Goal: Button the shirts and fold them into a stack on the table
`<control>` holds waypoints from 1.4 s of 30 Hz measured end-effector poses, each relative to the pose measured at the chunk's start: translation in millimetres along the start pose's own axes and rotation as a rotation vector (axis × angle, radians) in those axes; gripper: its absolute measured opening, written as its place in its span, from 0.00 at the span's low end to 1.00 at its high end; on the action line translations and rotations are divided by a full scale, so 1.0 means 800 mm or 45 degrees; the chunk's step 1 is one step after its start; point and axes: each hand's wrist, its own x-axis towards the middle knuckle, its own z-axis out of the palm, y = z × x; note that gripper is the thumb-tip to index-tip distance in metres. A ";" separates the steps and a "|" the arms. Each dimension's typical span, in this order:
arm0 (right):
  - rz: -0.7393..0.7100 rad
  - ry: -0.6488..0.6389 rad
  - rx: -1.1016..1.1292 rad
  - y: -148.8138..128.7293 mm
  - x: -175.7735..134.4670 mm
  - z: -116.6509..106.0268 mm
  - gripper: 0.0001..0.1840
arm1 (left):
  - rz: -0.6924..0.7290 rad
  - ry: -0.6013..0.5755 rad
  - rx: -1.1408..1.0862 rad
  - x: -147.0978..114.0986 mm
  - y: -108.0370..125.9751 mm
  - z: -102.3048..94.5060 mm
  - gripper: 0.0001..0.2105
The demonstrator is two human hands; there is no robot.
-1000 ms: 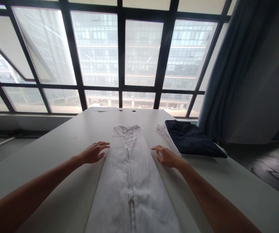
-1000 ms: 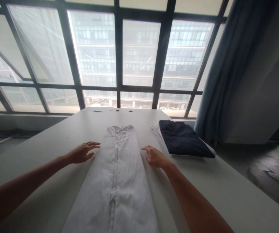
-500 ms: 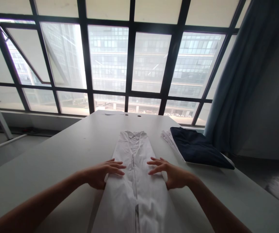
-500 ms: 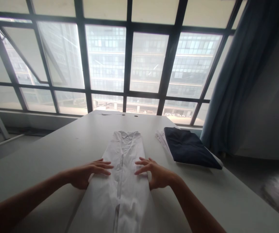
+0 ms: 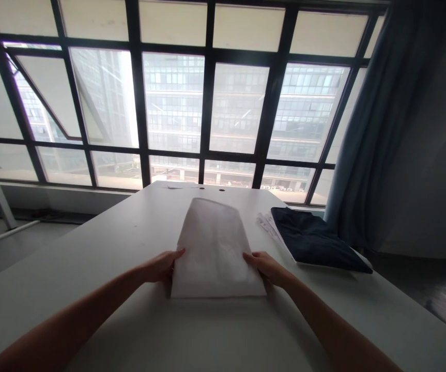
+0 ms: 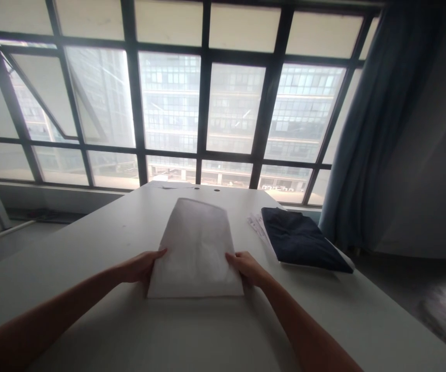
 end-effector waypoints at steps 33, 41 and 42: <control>0.206 -0.069 -0.723 -0.022 -0.045 -0.009 0.12 | -0.067 0.004 -0.189 -0.019 -0.004 0.009 0.37; 0.255 0.009 -0.836 -0.022 -0.044 -0.004 0.15 | -0.128 0.137 0.253 -0.029 0.007 0.015 0.44; 0.252 0.033 -0.849 -0.023 -0.045 -0.003 0.16 | -0.133 0.156 0.312 -0.029 0.007 0.017 0.43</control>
